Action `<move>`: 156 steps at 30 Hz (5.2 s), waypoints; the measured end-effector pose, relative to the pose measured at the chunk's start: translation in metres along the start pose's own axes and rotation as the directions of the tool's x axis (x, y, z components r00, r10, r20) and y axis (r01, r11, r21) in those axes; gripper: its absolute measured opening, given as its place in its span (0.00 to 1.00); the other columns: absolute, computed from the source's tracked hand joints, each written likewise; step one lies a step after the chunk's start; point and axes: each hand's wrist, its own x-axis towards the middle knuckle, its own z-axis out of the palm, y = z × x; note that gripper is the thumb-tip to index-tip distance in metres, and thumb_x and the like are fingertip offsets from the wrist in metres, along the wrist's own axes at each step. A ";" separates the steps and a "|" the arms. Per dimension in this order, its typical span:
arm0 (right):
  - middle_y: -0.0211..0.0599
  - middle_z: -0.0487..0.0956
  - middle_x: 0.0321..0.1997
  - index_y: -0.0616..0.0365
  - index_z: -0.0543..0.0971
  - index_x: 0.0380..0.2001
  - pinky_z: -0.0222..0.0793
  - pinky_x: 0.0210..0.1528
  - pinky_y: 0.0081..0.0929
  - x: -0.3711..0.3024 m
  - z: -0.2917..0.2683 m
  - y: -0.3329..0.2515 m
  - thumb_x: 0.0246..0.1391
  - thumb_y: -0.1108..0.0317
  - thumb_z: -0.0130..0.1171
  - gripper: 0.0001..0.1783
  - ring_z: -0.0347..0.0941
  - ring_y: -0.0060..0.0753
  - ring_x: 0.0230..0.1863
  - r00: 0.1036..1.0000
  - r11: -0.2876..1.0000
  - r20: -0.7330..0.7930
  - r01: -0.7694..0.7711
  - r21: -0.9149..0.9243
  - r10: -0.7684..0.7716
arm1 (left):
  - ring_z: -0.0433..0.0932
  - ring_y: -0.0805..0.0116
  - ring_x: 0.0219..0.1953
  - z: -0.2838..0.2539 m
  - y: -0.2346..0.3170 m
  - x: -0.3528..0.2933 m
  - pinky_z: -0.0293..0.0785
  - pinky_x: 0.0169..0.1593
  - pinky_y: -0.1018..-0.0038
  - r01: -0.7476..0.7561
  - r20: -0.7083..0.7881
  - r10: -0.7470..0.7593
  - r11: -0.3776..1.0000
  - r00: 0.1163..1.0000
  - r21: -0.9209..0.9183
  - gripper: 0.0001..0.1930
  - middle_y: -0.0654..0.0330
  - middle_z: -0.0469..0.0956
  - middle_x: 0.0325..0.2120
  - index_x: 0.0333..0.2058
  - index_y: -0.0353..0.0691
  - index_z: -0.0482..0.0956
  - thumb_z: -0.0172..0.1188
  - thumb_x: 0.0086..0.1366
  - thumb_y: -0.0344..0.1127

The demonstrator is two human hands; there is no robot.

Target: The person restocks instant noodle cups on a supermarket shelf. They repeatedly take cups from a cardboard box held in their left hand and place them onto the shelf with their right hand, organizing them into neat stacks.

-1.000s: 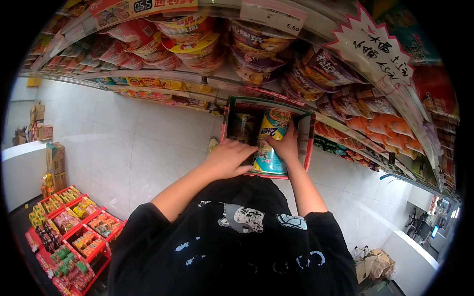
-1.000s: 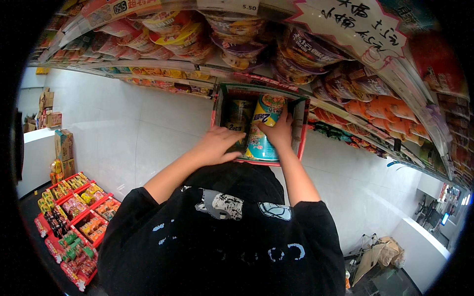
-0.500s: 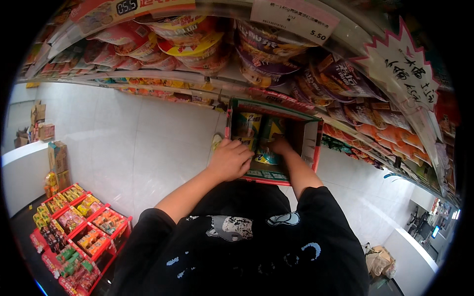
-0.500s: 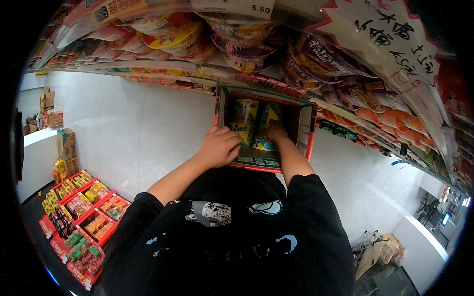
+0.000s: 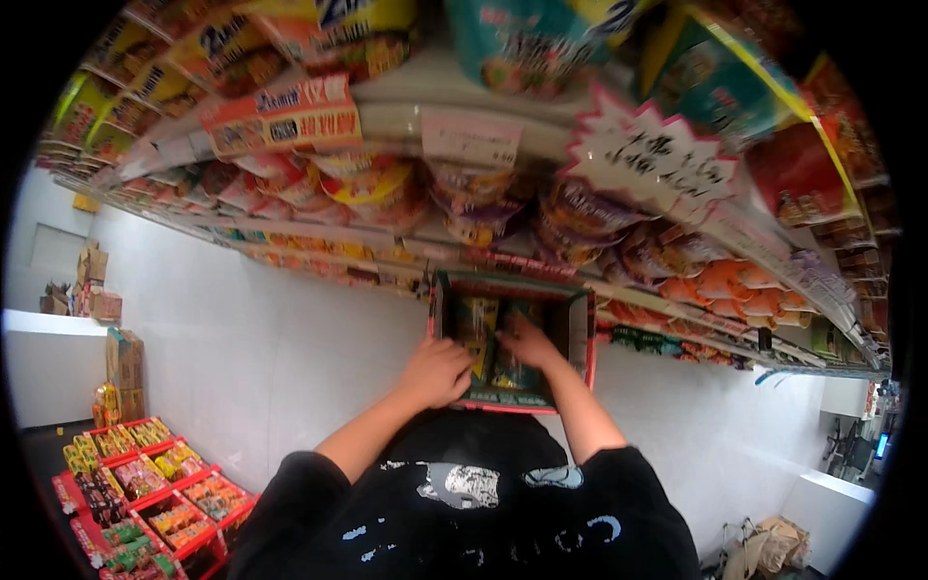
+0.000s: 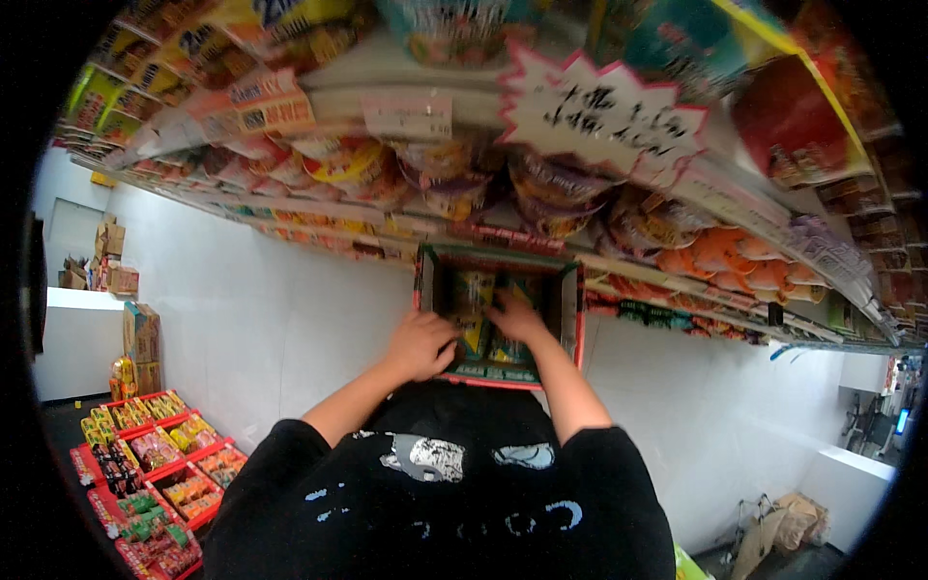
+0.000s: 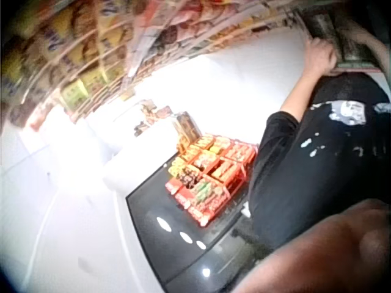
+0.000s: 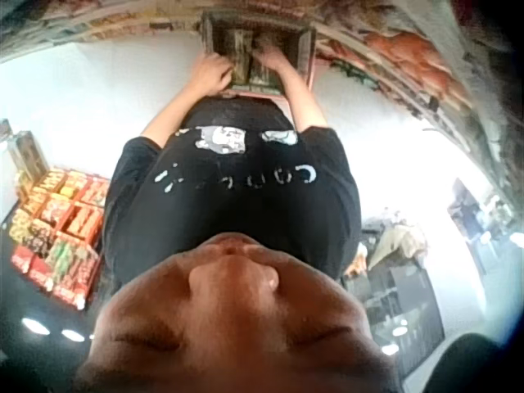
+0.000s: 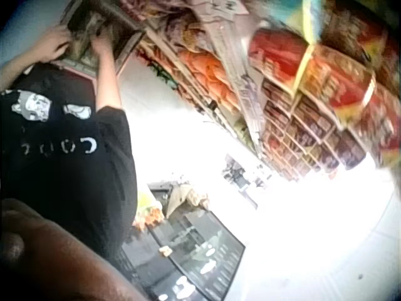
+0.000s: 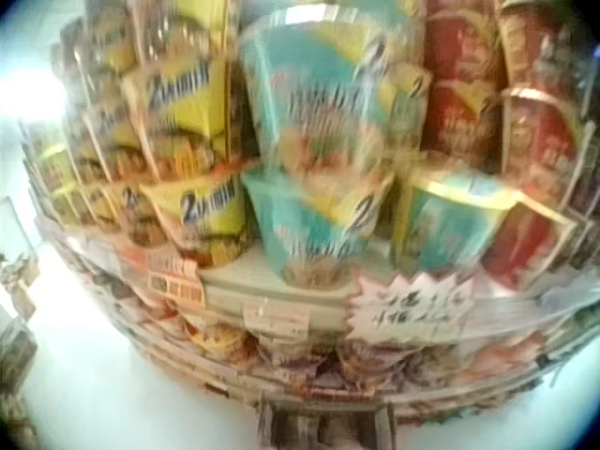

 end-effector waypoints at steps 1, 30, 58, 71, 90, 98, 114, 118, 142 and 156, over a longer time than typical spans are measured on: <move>0.60 0.76 0.63 0.61 0.71 0.66 0.71 0.62 0.44 -0.014 -0.013 -0.022 0.62 0.47 0.60 0.37 0.74 0.57 0.62 1.000 1.000 0.003 -0.003 0.030 0.003 | 0.77 0.59 0.45 0.000 -0.001 -0.003 0.69 0.50 0.60 -0.002 0.006 0.002 1.000 1.000 0.003 0.12 0.62 0.83 0.37 0.38 0.43 0.85 0.61 0.58 0.41; 0.52 0.84 0.29 0.56 0.82 0.44 0.78 0.38 0.54 -0.163 -0.052 -0.017 0.64 0.57 0.50 0.17 0.83 0.57 0.32 0.938 0.907 -0.114 0.279 -0.317 -0.328 | 0.80 0.54 0.46 0.000 0.039 0.018 0.70 0.56 0.55 0.214 0.062 -0.230 0.956 0.971 0.199 0.11 0.57 0.85 0.37 0.40 0.43 0.86 0.61 0.62 0.39; 0.49 0.86 0.40 0.49 0.83 0.50 0.78 0.45 0.53 -0.164 -0.053 -0.013 0.63 0.50 0.50 0.22 0.83 0.56 0.41 0.953 0.910 -0.105 0.235 -0.341 -0.285 | 0.73 0.46 0.63 -0.296 0.143 0.231 0.71 0.61 0.57 0.134 -0.863 -0.321 0.947 0.390 -0.292 0.62 0.38 0.69 0.62 0.73 0.35 0.43 0.80 0.51 0.48; 0.49 0.86 0.42 0.50 0.83 0.50 0.78 0.46 0.51 -0.164 -0.061 -0.013 0.63 0.50 0.50 0.22 0.83 0.54 0.43 0.963 0.917 -0.104 0.200 -0.345 -0.249 | 0.70 0.50 0.62 -0.310 0.167 0.225 0.68 0.62 0.57 0.050 -0.894 -0.331 0.942 0.303 -0.331 0.54 0.41 0.67 0.60 0.67 0.34 0.55 0.80 0.51 0.50; 0.41 0.86 0.44 0.61 0.83 0.46 0.76 0.51 0.31 -0.155 -0.122 -0.057 0.62 0.63 0.61 0.14 0.82 0.34 0.46 0.803 0.758 -0.493 0.540 0.367 -0.334 | 0.65 0.48 0.69 -0.206 0.111 -0.003 0.70 0.66 0.52 -0.297 -0.508 -0.397 0.483 0.764 -0.824 0.56 0.47 0.56 0.70 0.74 0.42 0.44 0.75 0.54 0.31; 0.47 0.69 0.69 0.60 0.56 0.73 0.60 0.72 0.39 -0.191 -0.199 -0.165 0.37 0.50 0.83 0.65 0.67 0.40 0.69 0.596 0.388 -0.540 0.801 0.457 -0.595 | 0.79 0.53 0.57 -0.136 0.126 0.025 0.74 0.62 0.60 -0.272 -0.383 0.040 0.771 0.923 -0.576 0.47 0.47 0.76 0.59 0.61 0.29 0.71 0.83 0.45 0.45; 0.41 0.69 0.68 0.60 0.56 0.70 0.63 0.71 0.40 -0.150 -0.114 -0.125 0.27 0.65 0.84 0.66 0.66 0.38 0.69 0.846 0.452 -0.482 0.531 0.717 -0.228 | 0.65 0.54 0.68 -0.096 0.090 0.033 0.62 0.70 0.61 -0.004 -0.075 -0.132 0.471 0.988 -0.882 0.66 0.46 0.65 0.64 0.72 0.35 0.47 0.84 0.42 0.48; 0.42 0.72 0.67 0.63 0.62 0.68 0.64 0.70 0.39 -0.157 -0.107 -0.120 0.22 0.65 0.87 0.65 0.69 0.37 0.67 0.878 0.482 -0.411 0.478 0.734 -0.245 | 0.66 0.57 0.67 -0.084 0.083 0.028 0.62 0.69 0.61 0.007 -0.049 -0.113 0.451 0.992 -0.892 0.65 0.48 0.66 0.64 0.71 0.34 0.50 0.84 0.42 0.50; 0.51 0.78 0.61 0.55 0.74 0.60 0.75 0.61 0.49 -0.225 -0.071 -0.063 0.72 0.46 0.48 0.27 0.77 0.41 0.59 0.996 0.819 -0.040 0.091 0.566 -0.083 | 0.62 0.40 0.69 -0.082 0.068 0.008 0.65 0.68 0.56 -0.137 -0.114 0.090 0.834 0.989 -0.535 0.59 0.44 0.59 0.70 0.67 0.39 0.60 0.82 0.37 0.50; 0.53 0.74 0.66 0.55 0.67 0.68 0.74 0.63 0.52 -0.170 -0.116 -0.113 0.65 0.29 0.46 0.45 0.76 0.55 0.62 0.945 -0.325 0.325 -0.314 0.892 -0.020 | 0.67 0.39 0.66 -0.091 0.075 0.087 0.65 0.67 0.46 -0.604 -0.123 0.591 0.777 0.797 -0.180 0.52 0.45 0.67 0.65 0.62 0.39 0.66 0.79 0.35 0.42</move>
